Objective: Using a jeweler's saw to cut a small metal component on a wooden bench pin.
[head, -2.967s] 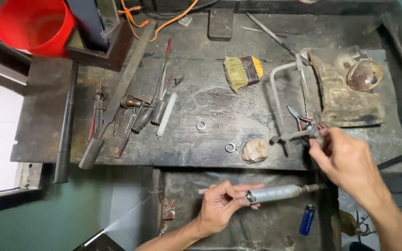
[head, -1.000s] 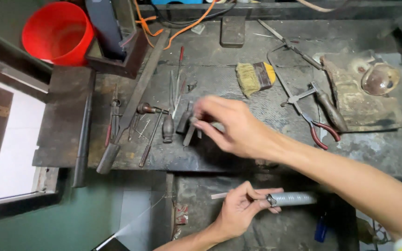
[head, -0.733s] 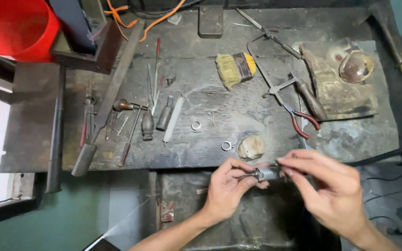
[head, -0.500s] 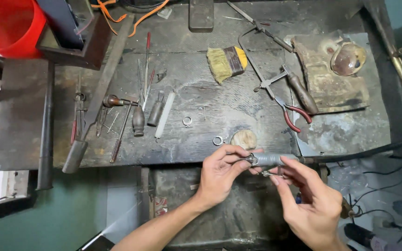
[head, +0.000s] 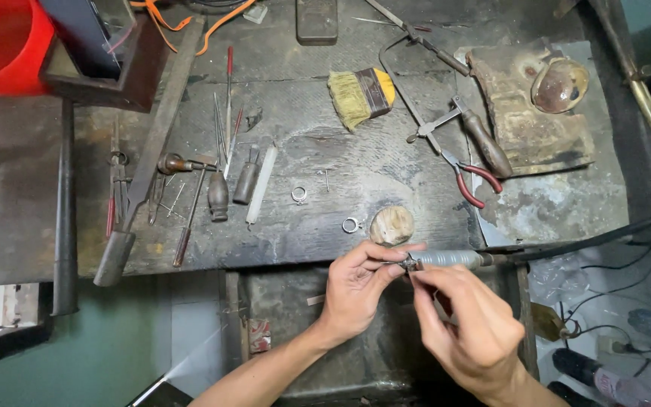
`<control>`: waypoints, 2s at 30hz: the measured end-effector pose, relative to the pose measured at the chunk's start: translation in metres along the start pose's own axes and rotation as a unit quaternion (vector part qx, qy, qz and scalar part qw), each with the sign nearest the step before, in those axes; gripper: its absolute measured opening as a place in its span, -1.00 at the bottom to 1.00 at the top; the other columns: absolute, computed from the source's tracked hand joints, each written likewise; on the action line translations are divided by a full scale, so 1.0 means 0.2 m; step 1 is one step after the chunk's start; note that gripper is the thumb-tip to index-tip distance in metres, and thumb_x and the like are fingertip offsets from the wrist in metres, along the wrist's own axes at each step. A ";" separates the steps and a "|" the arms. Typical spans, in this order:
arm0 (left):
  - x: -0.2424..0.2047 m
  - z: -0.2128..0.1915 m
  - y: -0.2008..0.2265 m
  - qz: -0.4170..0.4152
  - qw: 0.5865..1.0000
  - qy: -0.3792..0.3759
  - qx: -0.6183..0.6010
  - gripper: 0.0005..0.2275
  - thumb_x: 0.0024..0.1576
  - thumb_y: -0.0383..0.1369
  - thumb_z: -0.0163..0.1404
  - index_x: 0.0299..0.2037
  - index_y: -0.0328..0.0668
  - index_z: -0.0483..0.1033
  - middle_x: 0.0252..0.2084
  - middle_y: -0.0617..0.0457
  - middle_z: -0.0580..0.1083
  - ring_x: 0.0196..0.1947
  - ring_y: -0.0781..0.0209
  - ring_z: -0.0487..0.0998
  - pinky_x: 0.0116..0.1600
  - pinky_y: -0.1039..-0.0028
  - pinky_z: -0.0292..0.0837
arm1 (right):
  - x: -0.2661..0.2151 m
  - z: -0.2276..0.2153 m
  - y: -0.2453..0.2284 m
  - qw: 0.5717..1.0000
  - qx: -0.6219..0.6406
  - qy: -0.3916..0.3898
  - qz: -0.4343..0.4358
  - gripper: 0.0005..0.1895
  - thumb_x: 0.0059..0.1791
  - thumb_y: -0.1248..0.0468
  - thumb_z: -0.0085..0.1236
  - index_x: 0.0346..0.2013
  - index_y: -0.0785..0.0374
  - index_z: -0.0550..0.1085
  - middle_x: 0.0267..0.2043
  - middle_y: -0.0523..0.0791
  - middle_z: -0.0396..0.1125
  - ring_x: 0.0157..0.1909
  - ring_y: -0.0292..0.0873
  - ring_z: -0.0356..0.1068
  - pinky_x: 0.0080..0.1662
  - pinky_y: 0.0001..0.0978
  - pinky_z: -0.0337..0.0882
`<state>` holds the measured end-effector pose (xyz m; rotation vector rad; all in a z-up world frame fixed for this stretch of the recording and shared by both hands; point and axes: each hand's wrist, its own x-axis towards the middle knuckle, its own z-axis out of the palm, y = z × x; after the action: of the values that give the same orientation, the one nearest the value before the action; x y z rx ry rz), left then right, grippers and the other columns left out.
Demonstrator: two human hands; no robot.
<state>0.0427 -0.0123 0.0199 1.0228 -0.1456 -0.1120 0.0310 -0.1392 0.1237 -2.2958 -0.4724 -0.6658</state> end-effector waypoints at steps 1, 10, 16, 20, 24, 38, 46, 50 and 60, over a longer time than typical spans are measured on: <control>-0.01 -0.01 -0.03 0.002 1.000 -0.005 -0.008 -0.94 0.27 -0.49 0.02 -0.13 -0.30 0.44 0.09 -0.40 0.53 0.07 -0.05 0.63 0.15 0.40 0.60 | 0.00 0.00 -0.01 0.998 -0.023 -0.036 -0.051 -0.92 -0.03 0.55 0.19 -0.26 0.49 0.47 -0.38 0.01 0.40 -0.42 -0.13 0.37 -0.21 -0.37 0.46; -0.05 -0.04 -0.09 -0.030 0.998 0.042 0.026 -0.91 0.27 -0.45 0.02 -0.13 -0.35 0.46 -0.09 -0.17 0.59 -0.15 0.17 0.65 0.00 0.49 0.61 | 0.00 -0.03 0.12 0.990 -0.013 -0.142 0.019 -0.67 0.01 0.42 0.18 0.08 0.35 0.47 -0.22 -0.10 0.49 -0.26 -0.23 0.51 -0.06 -0.43 0.46; -0.02 -0.04 -0.09 0.002 0.993 0.062 0.102 -0.89 0.27 -0.40 0.03 -0.19 -0.31 0.45 -0.15 -0.12 0.62 -0.30 0.20 0.67 -0.16 0.53 0.61 | 0.02 0.00 0.27 0.981 0.098 -0.168 -0.019 -0.78 0.02 0.48 0.11 -0.05 0.36 0.53 -0.28 -0.05 0.45 -0.35 -0.18 0.46 -0.22 -0.46 0.44; -0.03 -0.03 -0.09 0.008 0.995 0.058 0.076 -0.86 0.29 -0.38 0.01 -0.19 -0.33 0.41 -0.31 -0.19 0.60 -0.34 0.10 0.67 -0.17 0.51 0.58 | 0.07 0.02 0.34 0.964 0.161 -0.204 -0.048 -0.85 0.03 0.44 0.09 -0.12 0.35 0.53 -0.36 -0.08 0.46 -0.40 -0.18 0.47 -0.25 -0.47 0.45; -0.06 -0.01 -0.13 0.023 0.998 0.042 0.041 -0.86 0.33 -0.40 -0.06 -0.22 -0.32 0.32 -0.36 -0.26 0.57 -0.36 0.03 0.65 -0.15 0.41 0.60 | 0.09 0.06 0.38 0.947 0.230 -0.217 -0.050 -0.85 0.01 0.57 -0.01 -0.25 0.39 0.51 -0.42 -0.06 0.43 -0.44 -0.16 0.44 -0.33 -0.45 0.45; -0.07 -0.06 -0.14 -0.013 0.995 0.085 0.045 -0.89 0.30 -0.38 0.02 -0.20 -0.23 0.37 -0.31 -0.02 0.54 -0.31 0.35 0.55 -0.16 0.59 0.44 | 0.06 -0.03 0.28 0.963 0.071 -0.193 -0.173 -0.65 0.07 0.55 -0.11 0.16 0.50 0.41 0.10 0.04 0.46 -0.08 0.02 0.49 -0.04 -0.21 0.43; -0.09 -0.04 -0.07 -0.006 0.996 0.090 0.019 -0.84 0.33 -0.31 -0.08 -0.14 -0.23 0.27 -0.07 -0.26 0.58 -0.21 0.20 0.61 -0.06 0.46 0.53 | 0.02 0.00 0.36 0.953 0.058 -0.218 -0.203 -0.70 0.09 0.40 0.01 0.12 0.27 0.43 0.28 0.05 0.36 0.03 0.11 0.41 -0.01 -0.09 0.37; -0.10 -0.01 0.13 0.021 0.992 0.041 0.115 -0.85 0.36 -0.33 -0.19 -0.16 -0.27 0.21 0.02 -0.36 0.58 -0.15 -0.04 0.70 0.01 0.36 0.67 | -0.04 0.01 0.36 0.959 0.054 -0.150 -0.232 -0.73 0.05 0.46 0.09 0.06 0.41 0.44 0.05 0.22 0.42 -0.31 0.05 0.45 -0.22 -0.19 0.48; 0.09 -0.52 0.33 0.096 0.762 0.153 0.622 -0.90 0.21 -0.36 0.15 -0.25 -0.18 0.51 -0.57 0.06 0.44 -0.63 0.21 0.37 -0.40 0.38 0.31 | -0.13 -0.06 0.37 0.975 0.039 -0.123 -0.181 -0.80 -0.01 0.48 0.18 -0.09 0.44 0.51 -0.03 0.17 0.44 -0.21 0.06 0.53 -0.08 -0.24 0.56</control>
<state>0.0805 0.1075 0.0247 2.3406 -0.0022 0.4117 0.0434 -0.2032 0.0768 -2.2474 -1.0326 -0.5215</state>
